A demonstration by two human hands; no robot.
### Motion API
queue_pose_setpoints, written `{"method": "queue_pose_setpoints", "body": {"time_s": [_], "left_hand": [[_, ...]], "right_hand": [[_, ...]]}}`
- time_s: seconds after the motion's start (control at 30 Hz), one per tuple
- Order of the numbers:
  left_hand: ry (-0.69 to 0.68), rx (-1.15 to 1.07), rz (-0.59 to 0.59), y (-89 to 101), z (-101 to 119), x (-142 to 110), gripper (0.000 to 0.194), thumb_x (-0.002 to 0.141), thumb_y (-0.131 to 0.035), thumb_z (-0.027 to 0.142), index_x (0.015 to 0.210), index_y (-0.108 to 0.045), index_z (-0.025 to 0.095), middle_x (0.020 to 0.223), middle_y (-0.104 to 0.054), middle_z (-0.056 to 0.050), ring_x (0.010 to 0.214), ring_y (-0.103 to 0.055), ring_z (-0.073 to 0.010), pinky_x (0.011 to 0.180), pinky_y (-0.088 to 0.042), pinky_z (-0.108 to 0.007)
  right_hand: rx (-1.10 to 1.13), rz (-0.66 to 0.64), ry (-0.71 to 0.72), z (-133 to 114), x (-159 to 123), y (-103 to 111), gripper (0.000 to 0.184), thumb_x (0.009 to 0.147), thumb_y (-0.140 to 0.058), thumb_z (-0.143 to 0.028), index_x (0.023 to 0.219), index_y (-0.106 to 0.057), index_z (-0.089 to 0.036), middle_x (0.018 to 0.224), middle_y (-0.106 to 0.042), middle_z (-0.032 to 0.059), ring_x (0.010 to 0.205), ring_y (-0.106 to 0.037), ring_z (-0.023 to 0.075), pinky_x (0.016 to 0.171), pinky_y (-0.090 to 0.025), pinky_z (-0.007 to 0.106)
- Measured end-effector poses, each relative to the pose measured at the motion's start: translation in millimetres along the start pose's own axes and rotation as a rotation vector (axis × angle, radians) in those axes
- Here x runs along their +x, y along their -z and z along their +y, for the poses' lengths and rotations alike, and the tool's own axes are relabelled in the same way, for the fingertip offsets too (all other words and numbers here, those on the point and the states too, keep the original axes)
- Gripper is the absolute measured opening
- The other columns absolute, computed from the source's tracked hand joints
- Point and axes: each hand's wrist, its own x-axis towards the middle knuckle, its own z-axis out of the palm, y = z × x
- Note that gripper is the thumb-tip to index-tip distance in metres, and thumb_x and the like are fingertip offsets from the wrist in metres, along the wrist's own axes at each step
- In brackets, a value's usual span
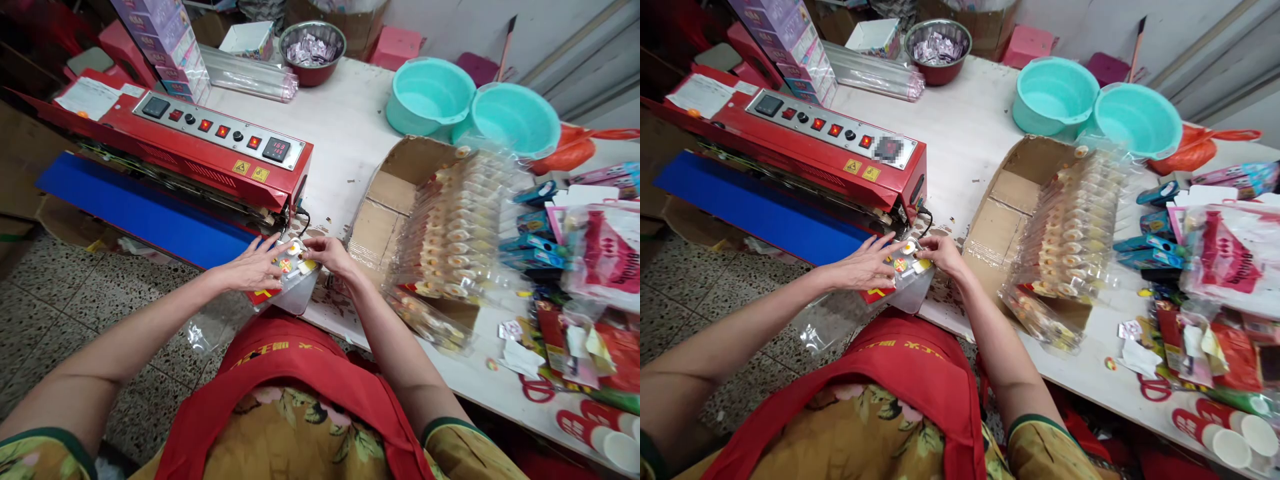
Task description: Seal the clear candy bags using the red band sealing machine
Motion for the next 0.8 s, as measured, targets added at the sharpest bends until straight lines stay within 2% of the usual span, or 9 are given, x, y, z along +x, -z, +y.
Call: {"method": "queue_pose_setpoints", "body": {"time_s": [0.23, 0.33, 0.5, 0.6, 0.7, 0.8], "left_hand": [[0.064, 0.092, -0.026, 13.9, -9, -2, 0.019, 0.088, -0.056, 0.039, 0.088, -0.065, 0.022, 0.159, -0.019, 0.0, 0.146, -0.005, -0.0363, 0.112, -0.013, -0.067], [0.065, 0.067, -0.022, 17.0, -14, -5, 0.019, 0.091, -0.051, 0.035, 0.092, -0.066, 0.023, 0.159, -0.018, 0.0, 0.146, -0.007, -0.0356, 0.112, -0.019, -0.063], [0.103, 0.011, 0.054, 6.8, -19, -4, 0.019, 0.091, -0.053, 0.035, 0.094, -0.069, 0.026, 0.155, -0.027, 0.0, 0.144, -0.014, -0.033, 0.111, -0.027, -0.056], [0.111, -0.037, 0.116, -0.2, -20, -1, 0.02, 0.09, -0.053, 0.037, 0.09, -0.07, 0.026, 0.151, -0.033, -0.001, 0.142, -0.019, -0.0314, 0.111, -0.029, -0.054], [0.096, -0.091, 0.213, -3.6, -17, 5, 0.021, 0.09, -0.054, 0.039, 0.089, -0.071, 0.026, 0.145, -0.039, -0.003, 0.136, -0.028, -0.029, 0.11, -0.031, -0.05], [0.111, -0.134, 0.311, -4.9, -14, 14, 0.021, 0.089, -0.055, 0.039, 0.089, -0.07, 0.024, 0.139, -0.044, -0.005, 0.127, -0.037, -0.0271, 0.107, -0.034, -0.047]], "right_hand": [[-0.008, -0.03, -0.001, -1, 1, 1, 0.053, 0.047, -0.088, -0.038, 0.093, -0.074, -0.016, 0.07, -0.066, -0.0016, 0.065, -0.057, 0.0143, 0.069, -0.049, 0.03], [-0.046, -0.034, 0.01, -1, -2, 3, 0.057, 0.047, -0.088, -0.039, 0.097, -0.073, -0.016, 0.073, -0.066, -0.0013, 0.068, -0.058, 0.0152, 0.07, -0.048, 0.03], [-0.096, 0.027, 0.104, 1, -21, -2, 0.064, 0.057, -0.086, -0.043, 0.113, -0.068, -0.019, 0.105, -0.069, 0.0065, 0.092, -0.063, 0.0235, 0.085, -0.049, 0.037], [-0.266, 0.091, 0.237, 2, -35, -11, 0.067, 0.063, -0.083, -0.047, 0.121, -0.065, -0.021, 0.122, -0.063, 0.0099, 0.111, -0.057, 0.0283, 0.099, -0.043, 0.043], [-0.456, 0.086, 0.34, 1, -43, -19, 0.074, 0.063, -0.083, -0.051, 0.128, -0.061, -0.023, 0.126, -0.06, 0.0114, 0.118, -0.053, 0.0303, 0.104, -0.038, 0.046], [-0.546, 0.036, 0.397, -3, -45, -25, 0.078, 0.063, -0.082, -0.054, 0.131, -0.058, -0.025, 0.128, -0.059, 0.011, 0.12, -0.051, 0.0299, 0.105, -0.038, 0.046]]}}
